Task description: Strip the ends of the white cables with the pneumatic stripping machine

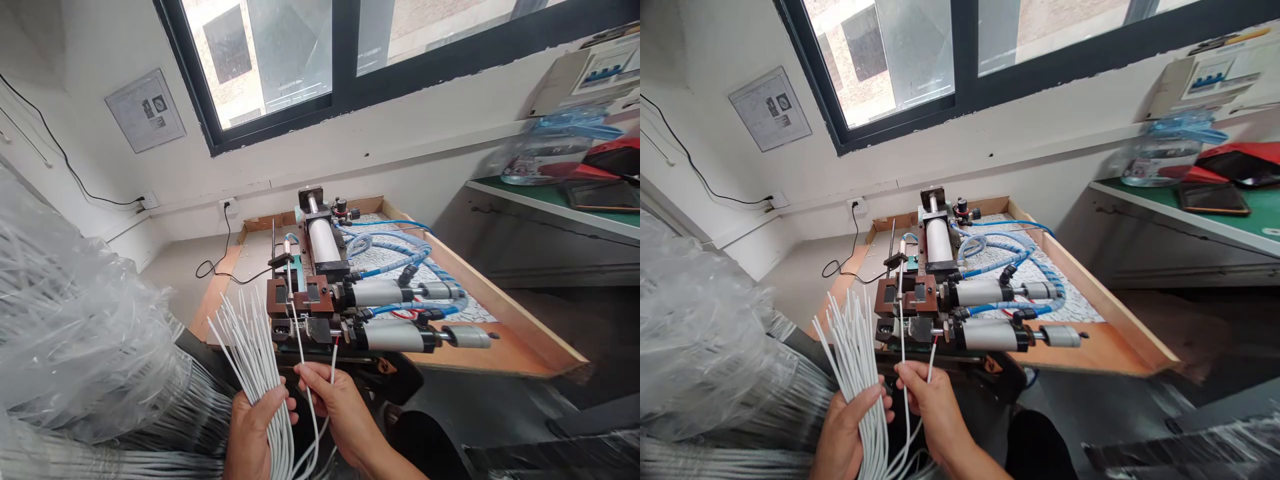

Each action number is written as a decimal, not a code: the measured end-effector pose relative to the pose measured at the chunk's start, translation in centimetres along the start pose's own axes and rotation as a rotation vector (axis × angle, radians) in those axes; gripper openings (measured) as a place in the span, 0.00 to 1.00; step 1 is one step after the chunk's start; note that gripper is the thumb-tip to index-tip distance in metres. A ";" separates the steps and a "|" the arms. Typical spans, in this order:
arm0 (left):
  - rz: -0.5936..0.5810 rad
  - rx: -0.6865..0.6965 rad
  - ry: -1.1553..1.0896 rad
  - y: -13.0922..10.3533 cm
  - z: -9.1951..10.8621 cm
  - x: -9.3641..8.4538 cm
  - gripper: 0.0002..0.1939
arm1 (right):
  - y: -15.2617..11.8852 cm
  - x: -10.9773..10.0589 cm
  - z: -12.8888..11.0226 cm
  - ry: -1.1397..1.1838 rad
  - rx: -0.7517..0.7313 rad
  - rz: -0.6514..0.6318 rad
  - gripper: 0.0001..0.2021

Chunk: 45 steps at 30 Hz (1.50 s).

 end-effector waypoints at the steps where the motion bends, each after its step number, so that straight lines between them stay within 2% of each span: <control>1: -0.003 0.006 0.002 0.0 0.0 0.1 0.09 | 0.1 0.0 -0.1 0.013 0.018 0.008 0.12; 4: -0.019 0.044 0.009 0.0 0.1 0.2 0.08 | 0.4 0.5 -0.3 0.062 0.087 0.007 0.12; 7: -0.041 0.063 0.025 0.1 0.1 0.2 0.07 | 0.5 1.8 -0.4 0.097 0.146 -0.114 0.14; 10: -0.090 0.061 0.045 0.2 0.2 0.4 0.07 | 0.3 2.8 -0.4 0.074 0.134 -0.200 0.14; 15: -0.091 0.063 -0.001 0.4 0.3 0.4 0.06 | -0.1 1.9 -0.7 -0.006 -0.048 -0.064 0.13; 20: -0.007 0.022 -0.018 0.5 0.3 0.1 0.07 | 0.0 0.7 -0.2 0.040 -0.021 0.061 0.13; 27: -0.064 0.073 0.005 0.6 0.6 0.6 0.06 | 0.6 0.9 -0.8 0.124 0.001 0.041 0.11; 31: -0.119 0.090 0.003 0.5 0.6 0.9 0.06 | 0.4 2.4 -0.7 0.126 0.130 -0.133 0.12; 33: -0.179 0.131 -0.013 0.4 0.9 1.2 0.06 | 0.3 2.8 -0.7 0.109 0.125 -0.182 0.11; 36: -0.205 0.149 -0.036 0.3 1.1 1.3 0.04 | 0.0 2.4 -0.8 0.077 0.026 -0.094 0.10; 41: -0.086 0.059 -0.022 0.7 0.7 0.6 0.06 | -0.1 1.4 -0.6 0.065 -0.014 0.026 0.11; 45: -0.056 0.056 -0.008 0.8 0.9 0.8 0.08 | 0.4 0.7 -1.0 0.077 -0.044 0.106 0.11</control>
Point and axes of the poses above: each hand's wrist, its own y-axis towards the middle knuckle, its own x-axis out of the palm, z = x × y, the point moved 5 cm from there along y, towards the middle knuckle, and after that the axes turned 1 degree about y, right-handed, at the moved point
